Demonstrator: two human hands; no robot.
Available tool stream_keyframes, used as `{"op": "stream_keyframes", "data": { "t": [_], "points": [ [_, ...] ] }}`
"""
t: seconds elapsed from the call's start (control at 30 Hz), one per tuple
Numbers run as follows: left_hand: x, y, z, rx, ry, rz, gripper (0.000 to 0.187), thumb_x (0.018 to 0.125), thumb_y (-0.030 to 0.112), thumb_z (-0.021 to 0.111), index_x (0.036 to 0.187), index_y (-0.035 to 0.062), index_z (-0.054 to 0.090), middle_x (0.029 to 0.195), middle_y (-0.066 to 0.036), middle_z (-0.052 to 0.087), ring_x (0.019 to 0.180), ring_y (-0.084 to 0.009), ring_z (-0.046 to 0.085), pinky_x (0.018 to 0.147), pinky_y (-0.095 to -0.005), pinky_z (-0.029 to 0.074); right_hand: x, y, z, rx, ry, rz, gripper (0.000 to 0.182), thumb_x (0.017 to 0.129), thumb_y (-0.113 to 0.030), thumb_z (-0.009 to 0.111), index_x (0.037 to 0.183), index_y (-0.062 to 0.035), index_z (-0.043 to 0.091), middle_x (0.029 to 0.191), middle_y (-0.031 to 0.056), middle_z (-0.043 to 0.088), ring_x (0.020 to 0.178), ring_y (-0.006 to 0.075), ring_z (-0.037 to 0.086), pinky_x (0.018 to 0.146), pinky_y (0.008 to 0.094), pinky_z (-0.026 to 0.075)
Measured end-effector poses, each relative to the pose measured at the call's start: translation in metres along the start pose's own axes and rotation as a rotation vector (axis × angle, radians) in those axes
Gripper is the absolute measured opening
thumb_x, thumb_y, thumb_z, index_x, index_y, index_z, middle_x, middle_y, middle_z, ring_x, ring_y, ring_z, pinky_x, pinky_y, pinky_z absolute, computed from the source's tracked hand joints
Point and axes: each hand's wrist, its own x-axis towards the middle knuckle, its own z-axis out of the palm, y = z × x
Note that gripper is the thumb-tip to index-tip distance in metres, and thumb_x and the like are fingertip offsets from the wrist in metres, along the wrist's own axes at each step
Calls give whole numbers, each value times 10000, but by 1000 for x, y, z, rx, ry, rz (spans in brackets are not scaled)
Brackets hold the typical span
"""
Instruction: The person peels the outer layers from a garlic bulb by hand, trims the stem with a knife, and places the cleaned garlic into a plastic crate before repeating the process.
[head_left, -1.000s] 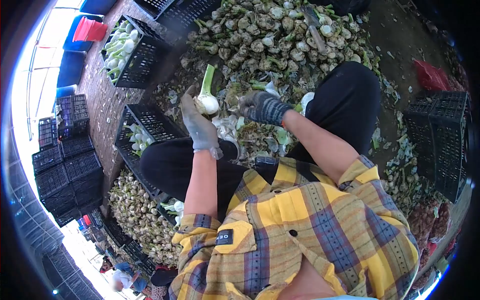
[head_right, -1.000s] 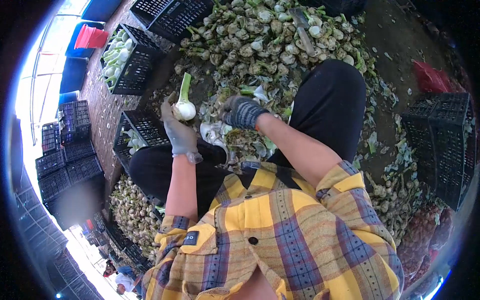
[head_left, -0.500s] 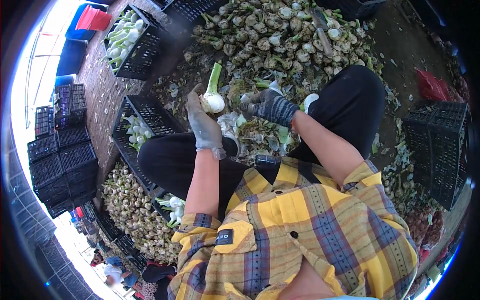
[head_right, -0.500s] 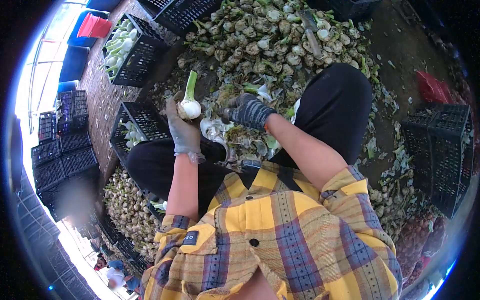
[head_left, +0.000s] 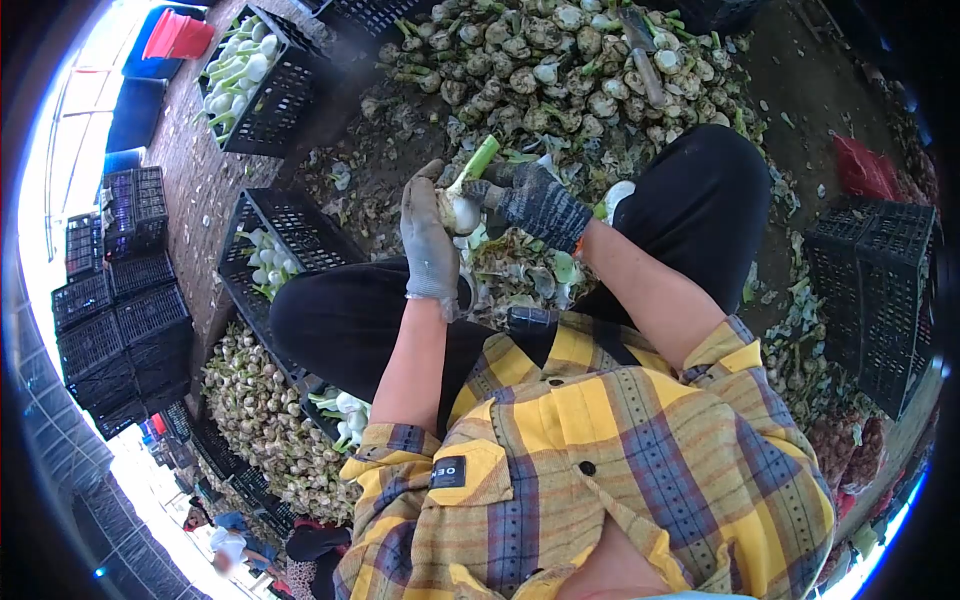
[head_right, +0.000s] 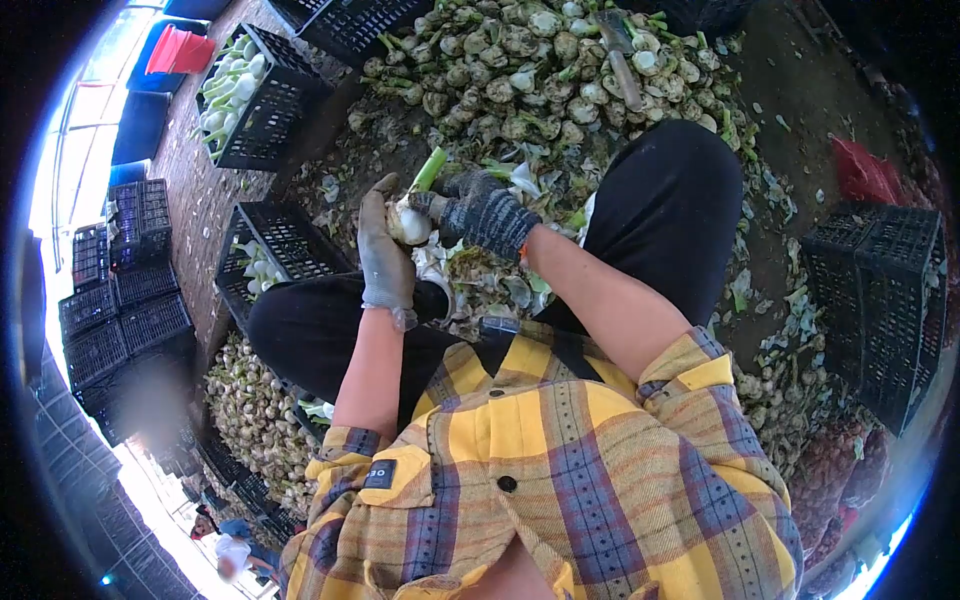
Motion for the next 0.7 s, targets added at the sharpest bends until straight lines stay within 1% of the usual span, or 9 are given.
{"op": "stream_keyframes", "data": {
  "t": [0.13, 0.23, 0.33, 0.4, 0.53, 0.57, 0.6, 0.67, 0.7],
  "points": [
    [3, -3, -4, 1, -6, -12, 374, 953, 265, 363, 1150, -20, 504, 1084, -124, 559, 903, -161, 570, 791, -281, 470, 5, 17, -1, -123, 23, -89, 285, 846, -266, 577, 969, -16, 635, 820, 152, 649, 742, 237, 616, 677, 343, 478],
    [2, -2, -3, 115, 26, 31, 413, 925, 322, 389, 1169, 7, 496, 980, -96, 572, 802, -167, 590, 709, -289, 498, 8, 28, -1, -212, 59, -177, 279, 837, -232, 573, 977, 4, 625, 840, 182, 643, 775, 284, 618, 698, 363, 477],
    [2, 2, -1, -41, 38, -91, 421, 919, 369, 386, 1148, 40, 516, 967, -86, 584, 773, -163, 587, 677, -280, 493, 8, 31, 1, -203, 98, -188, 293, 828, -226, 573, 988, 15, 619, 865, 206, 636, 792, 318, 612, 714, 379, 475],
    [3, 7, -7, -14, -24, -200, 439, 910, 411, 382, 1145, 66, 518, 964, -81, 591, 766, -162, 585, 658, -273, 489, 2, 24, 1, -140, 83, -170, 302, 822, -231, 575, 990, 17, 618, 884, 216, 633, 804, 334, 608, 724, 388, 473],
    [4, 9, -7, -26, -71, -363, 514, 896, 511, 352, 1161, 98, 504, 973, -73, 597, 794, -159, 588, 636, -251, 483, 5, 23, 6, -256, 206, -97, 319, 810, -258, 556, 955, 17, 627, 856, 213, 637, 780, 329, 614, 717, 393, 474],
    [1, 5, -2, -72, -17, -287, 501, 893, 479, 430, 1203, 87, 453, 981, -84, 590, 810, -167, 591, 670, -263, 490, 11, 31, 3, -286, 221, -46, 321, 808, -263, 549, 945, 15, 629, 845, 209, 639, 770, 323, 617, 714, 392, 475],
    [-3, 0, 1, 120, -23, -92, 502, 876, 428, 483, 1229, 78, 415, 1007, -89, 566, 836, -164, 580, 706, -264, 483, 13, 32, 2, -317, 236, 7, 324, 805, -268, 542, 936, 14, 631, 834, 205, 641, 760, 317, 620, 710, 391, 476],
    [-11, -14, -2, 499, -38, 311, 570, 843, 325, 589, 1282, 60, 339, 1058, -100, 519, 889, -159, 559, 778, -265, 469, 13, 34, 2, -257, 277, -89, 318, 800, -275, 526, 911, 0, 641, 814, 193, 645, 736, 309, 624, 701, 388, 479],
    [-11, -16, -2, 462, -74, 352, 579, 810, 194, 645, 1273, 47, 330, 1050, -96, 522, 920, -154, 550, 818, -267, 452, 13, 34, 3, -249, 297, -147, 310, 799, -269, 529, 910, -3, 641, 815, 191, 646, 735, 312, 623, 702, 388, 479]
  ]
}}
